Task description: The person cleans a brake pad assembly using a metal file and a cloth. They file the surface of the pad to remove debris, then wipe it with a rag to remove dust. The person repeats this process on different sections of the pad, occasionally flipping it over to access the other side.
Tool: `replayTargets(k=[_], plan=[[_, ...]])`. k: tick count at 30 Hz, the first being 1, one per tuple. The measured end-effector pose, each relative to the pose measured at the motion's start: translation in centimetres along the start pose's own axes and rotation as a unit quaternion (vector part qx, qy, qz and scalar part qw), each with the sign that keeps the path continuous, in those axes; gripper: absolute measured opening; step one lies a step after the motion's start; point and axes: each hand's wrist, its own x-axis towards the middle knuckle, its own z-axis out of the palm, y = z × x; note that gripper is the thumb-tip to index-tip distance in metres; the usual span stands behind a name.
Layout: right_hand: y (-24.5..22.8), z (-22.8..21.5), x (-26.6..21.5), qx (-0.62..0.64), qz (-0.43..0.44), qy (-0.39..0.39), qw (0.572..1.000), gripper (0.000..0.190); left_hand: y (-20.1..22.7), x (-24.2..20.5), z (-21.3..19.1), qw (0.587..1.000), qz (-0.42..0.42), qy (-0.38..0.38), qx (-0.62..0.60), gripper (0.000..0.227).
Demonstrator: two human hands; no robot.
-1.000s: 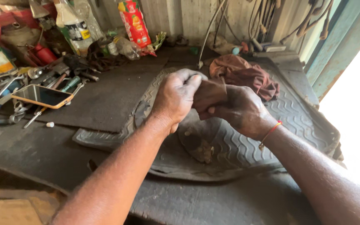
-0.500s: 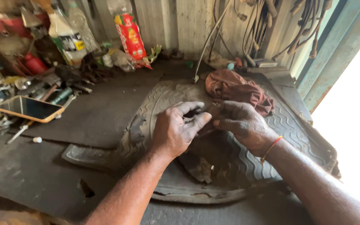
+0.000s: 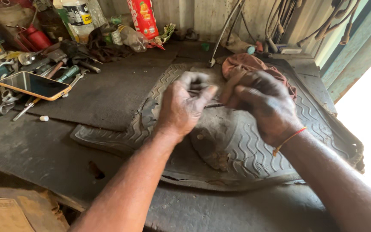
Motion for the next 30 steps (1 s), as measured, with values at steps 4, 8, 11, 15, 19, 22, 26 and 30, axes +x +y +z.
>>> replayTargets(k=[4, 8, 11, 15, 19, 22, 26, 30], plan=[[0.0, -1.6, 0.6, -0.065, -0.006, 0.131, 0.989, 0.027, 3.4, -2.5, -2.8, 0.934, -0.102, -0.092, 0.329, 0.072], [0.4, -2.3, 1.1, -0.113, 0.011, 0.127, 0.985, 0.022, 6.0, -7.2, -1.9, 0.873, -0.044, -0.179, 0.452, 0.121], [0.9, -2.3, 0.8, -0.178, 0.014, 0.109, 0.978, 0.021, 6.1, -8.5, -0.6, 0.854, -0.103, -0.215, 0.463, 0.121], [0.9, -2.8, 0.7, -0.210, 0.032, 0.086, 0.973, 0.021, 3.4, -4.7, -1.3, 0.870, -0.088, -0.323, 0.362, 0.115], [-0.5, -2.2, 0.3, -0.191, 0.109, 0.017, 0.975, 0.028, 0.4, -1.8, -3.3, 0.904, -0.047, -0.365, 0.219, 0.130], [-1.1, -0.9, -0.5, -0.308, 0.122, -0.108, 0.937, 0.024, -1.1, -3.4, -4.2, 0.944, -0.082, -0.312, 0.069, 0.122], [-0.6, 2.5, -1.3, -0.506, 0.063, -0.151, 0.847, 0.025, -1.1, -3.6, -5.3, 0.943, -0.093, -0.281, 0.151, 0.123], [-0.7, 3.8, -1.8, -0.549, 0.074, -0.119, 0.824, 0.028, -0.7, -3.2, -4.6, 0.936, -0.095, -0.303, 0.149, 0.131]])
